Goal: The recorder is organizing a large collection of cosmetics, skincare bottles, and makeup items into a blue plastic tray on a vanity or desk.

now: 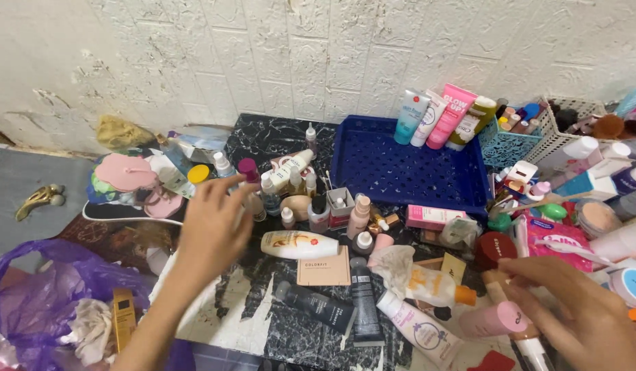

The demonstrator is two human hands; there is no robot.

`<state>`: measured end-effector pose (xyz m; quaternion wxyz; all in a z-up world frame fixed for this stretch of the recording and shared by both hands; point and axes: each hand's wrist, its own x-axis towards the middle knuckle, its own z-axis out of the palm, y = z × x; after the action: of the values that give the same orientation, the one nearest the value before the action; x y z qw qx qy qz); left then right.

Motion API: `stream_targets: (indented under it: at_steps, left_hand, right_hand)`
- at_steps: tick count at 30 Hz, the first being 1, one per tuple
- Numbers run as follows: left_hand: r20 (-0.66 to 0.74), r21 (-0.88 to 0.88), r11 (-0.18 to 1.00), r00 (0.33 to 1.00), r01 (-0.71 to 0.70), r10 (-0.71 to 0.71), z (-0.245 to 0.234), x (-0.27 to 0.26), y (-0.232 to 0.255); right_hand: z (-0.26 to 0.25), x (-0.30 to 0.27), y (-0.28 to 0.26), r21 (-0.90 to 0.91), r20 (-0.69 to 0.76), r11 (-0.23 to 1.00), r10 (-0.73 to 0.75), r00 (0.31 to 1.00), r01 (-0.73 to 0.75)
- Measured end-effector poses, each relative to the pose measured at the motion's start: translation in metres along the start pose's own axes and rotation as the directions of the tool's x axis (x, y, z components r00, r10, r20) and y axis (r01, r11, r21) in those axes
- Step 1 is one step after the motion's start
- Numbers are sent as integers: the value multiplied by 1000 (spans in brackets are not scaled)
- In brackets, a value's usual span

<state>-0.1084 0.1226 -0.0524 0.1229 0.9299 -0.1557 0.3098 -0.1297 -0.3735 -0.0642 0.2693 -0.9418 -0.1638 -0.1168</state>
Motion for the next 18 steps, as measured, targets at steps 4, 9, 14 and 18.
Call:
stream_targets:
  at_steps: [4,9,14,18]
  left_hand:
    - [72,-43,996,995,75,-71,1,-20,-24]
    - [200,-209,975,979,69,-26,-7,-27,-18]
    - [172,-279,947,979,158,-113,-43,-6,2]
    - [-29,-430,902,998,39,-56,-48,40,22]
  right_hand:
    - [0,5,-5,34,0,997,-75,997,75]
    - [3,9,-1,61,67,998,-9,998,5]
    - [2,7,4,61,78,998,13,997,-18]
    - [4,6,9,172,23,979,-113,993,107]
